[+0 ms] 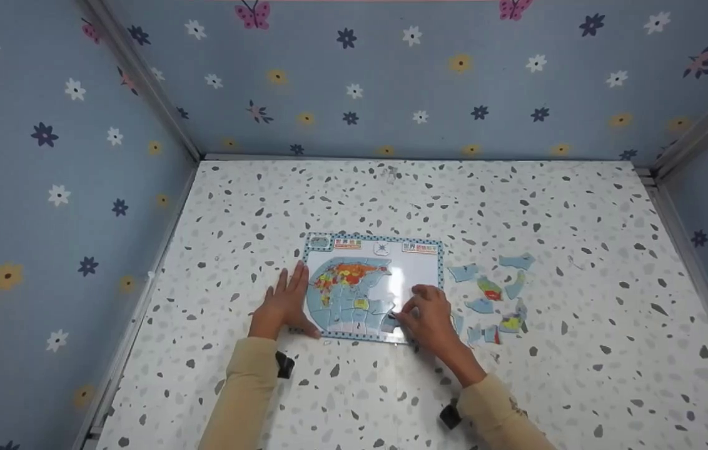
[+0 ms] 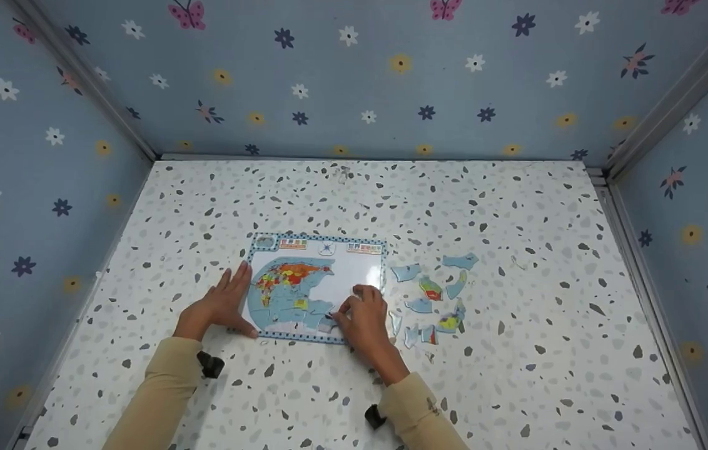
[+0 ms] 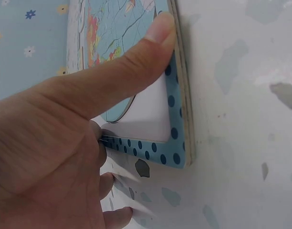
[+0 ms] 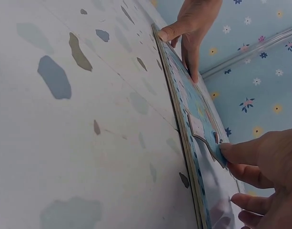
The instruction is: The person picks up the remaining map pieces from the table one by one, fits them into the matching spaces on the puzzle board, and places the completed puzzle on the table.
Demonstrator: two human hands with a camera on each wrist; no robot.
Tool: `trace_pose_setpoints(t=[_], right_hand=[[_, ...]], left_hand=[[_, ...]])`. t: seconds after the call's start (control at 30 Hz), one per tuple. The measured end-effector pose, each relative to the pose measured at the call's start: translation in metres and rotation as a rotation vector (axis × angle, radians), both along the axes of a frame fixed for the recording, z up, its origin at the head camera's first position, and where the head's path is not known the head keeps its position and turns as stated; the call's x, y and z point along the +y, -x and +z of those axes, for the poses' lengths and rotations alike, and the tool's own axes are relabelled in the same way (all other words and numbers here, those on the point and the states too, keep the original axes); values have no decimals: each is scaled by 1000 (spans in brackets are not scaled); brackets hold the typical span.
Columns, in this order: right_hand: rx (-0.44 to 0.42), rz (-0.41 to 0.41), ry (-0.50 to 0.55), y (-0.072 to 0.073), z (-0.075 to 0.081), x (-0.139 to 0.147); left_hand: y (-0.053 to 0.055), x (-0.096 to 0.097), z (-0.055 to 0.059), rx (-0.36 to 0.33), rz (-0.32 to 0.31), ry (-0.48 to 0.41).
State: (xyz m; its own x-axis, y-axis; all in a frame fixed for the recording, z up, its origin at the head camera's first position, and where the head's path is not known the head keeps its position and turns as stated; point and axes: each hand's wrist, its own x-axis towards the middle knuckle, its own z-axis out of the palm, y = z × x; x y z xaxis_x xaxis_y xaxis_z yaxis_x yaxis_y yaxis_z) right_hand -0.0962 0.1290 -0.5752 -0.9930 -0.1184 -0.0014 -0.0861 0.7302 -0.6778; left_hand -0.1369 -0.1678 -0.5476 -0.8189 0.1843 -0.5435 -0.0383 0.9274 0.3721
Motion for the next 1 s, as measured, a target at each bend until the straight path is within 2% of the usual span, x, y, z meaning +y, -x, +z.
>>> trace_pose_setpoints(t=[0.27, 0.37, 0.53, 0.73, 1.0], right_hand=[[-21, -29, -15, -2, -2, -4], [-3, -37, -35, -4, -3, -5], [19, -34, -50, -6, -3, -6], [-5, -33, -53, -6, -5, -7], [7, -27, -67, -6, -8, -10]], left_hand=[[0, 1, 1, -1, 2, 10], [-1, 0, 2, 3, 2, -6], [-1, 0, 3, -1, 9, -14], [-1, 1, 4, -16, 16, -8], [-1, 0, 4, -21, 18, -10]])
